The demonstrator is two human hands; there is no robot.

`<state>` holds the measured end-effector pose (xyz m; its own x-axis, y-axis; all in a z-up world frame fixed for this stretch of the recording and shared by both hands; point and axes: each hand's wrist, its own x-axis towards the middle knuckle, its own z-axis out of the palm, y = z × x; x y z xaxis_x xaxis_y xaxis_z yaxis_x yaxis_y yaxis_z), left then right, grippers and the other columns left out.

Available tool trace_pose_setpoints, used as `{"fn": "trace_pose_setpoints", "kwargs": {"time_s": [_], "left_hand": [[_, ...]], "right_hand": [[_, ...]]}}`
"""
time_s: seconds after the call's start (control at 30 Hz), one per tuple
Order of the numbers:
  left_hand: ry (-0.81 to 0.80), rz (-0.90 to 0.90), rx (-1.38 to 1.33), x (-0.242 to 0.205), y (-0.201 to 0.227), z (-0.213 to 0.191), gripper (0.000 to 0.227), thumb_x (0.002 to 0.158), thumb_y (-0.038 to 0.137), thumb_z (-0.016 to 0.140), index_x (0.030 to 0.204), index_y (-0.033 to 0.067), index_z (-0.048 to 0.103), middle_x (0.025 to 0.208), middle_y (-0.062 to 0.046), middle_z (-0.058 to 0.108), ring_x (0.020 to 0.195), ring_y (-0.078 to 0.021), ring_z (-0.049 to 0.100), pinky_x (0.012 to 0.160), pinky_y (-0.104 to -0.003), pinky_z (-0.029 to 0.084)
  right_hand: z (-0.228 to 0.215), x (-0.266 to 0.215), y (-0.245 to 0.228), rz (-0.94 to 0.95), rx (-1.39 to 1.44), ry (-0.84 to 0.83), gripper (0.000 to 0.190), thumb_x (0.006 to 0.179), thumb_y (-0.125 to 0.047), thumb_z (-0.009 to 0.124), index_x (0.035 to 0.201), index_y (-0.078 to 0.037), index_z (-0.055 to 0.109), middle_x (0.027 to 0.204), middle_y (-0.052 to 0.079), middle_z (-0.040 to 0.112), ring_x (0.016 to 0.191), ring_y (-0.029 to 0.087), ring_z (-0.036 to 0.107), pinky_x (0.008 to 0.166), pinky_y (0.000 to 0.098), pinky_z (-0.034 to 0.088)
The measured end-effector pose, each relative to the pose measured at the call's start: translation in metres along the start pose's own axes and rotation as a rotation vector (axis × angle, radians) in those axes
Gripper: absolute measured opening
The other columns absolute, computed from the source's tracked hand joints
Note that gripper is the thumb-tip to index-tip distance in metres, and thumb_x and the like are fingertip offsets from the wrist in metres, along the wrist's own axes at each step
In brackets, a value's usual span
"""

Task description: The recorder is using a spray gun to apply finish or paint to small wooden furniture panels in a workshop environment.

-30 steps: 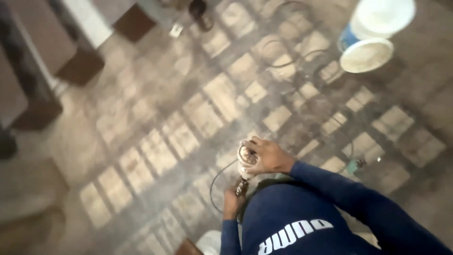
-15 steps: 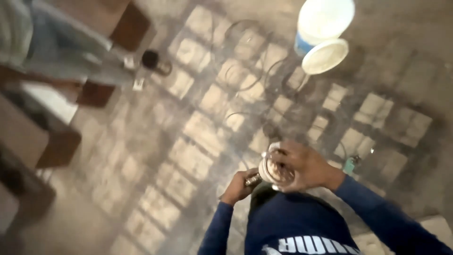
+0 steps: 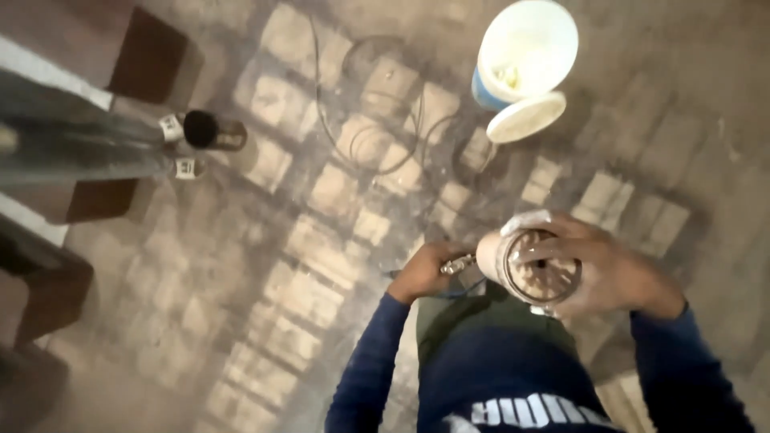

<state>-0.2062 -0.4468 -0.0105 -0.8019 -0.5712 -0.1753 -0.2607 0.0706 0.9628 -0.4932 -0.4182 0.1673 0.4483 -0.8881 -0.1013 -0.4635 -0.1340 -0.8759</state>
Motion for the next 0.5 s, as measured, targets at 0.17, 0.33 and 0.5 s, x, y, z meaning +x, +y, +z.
{"fn": "trace_pose_setpoints", "kwargs": {"time_s": [0.17,0.33,0.5], "left_hand": [[-0.062,-0.018,-0.080,0.066,0.005,-0.027,0.061,0.069,0.014,0.077,0.129,0.0101,0.067,0.118,-0.017,0.073,0.108,-0.0354,0.069,0.091,-0.041,0.053],[0.193,-0.044,-0.047,0.106,-0.070,0.015,0.055,0.081,0.006,0.076,0.135,0.0084,0.066,0.124,-0.019,0.073,0.113,-0.0371,0.068,0.100,-0.041,0.052],[0.678,-0.227,-0.311,0.175,-0.074,0.050,0.043,0.085,0.008,0.076,0.127,0.0045,0.068,0.120,-0.017,0.074,0.112,-0.0319,0.070,0.099,-0.040,0.054]], "right_hand": [[-0.061,0.037,0.037,0.245,-0.034,-0.051,0.072,0.048,-0.026,0.099,0.115,-0.021,0.072,0.133,0.009,0.063,0.118,0.027,0.065,0.094,0.0398,0.056],[-0.106,0.088,0.169,0.143,0.740,0.297,0.041,0.093,-0.013,0.067,0.131,-0.001,0.065,0.131,0.015,0.066,0.122,0.030,0.064,0.108,0.0446,0.053],[-0.058,0.130,0.314,0.668,1.274,0.395,0.040,0.089,-0.004,0.063,0.129,0.000,0.061,0.125,0.017,0.069,0.109,0.030,0.069,0.090,0.0465,0.059]]}}
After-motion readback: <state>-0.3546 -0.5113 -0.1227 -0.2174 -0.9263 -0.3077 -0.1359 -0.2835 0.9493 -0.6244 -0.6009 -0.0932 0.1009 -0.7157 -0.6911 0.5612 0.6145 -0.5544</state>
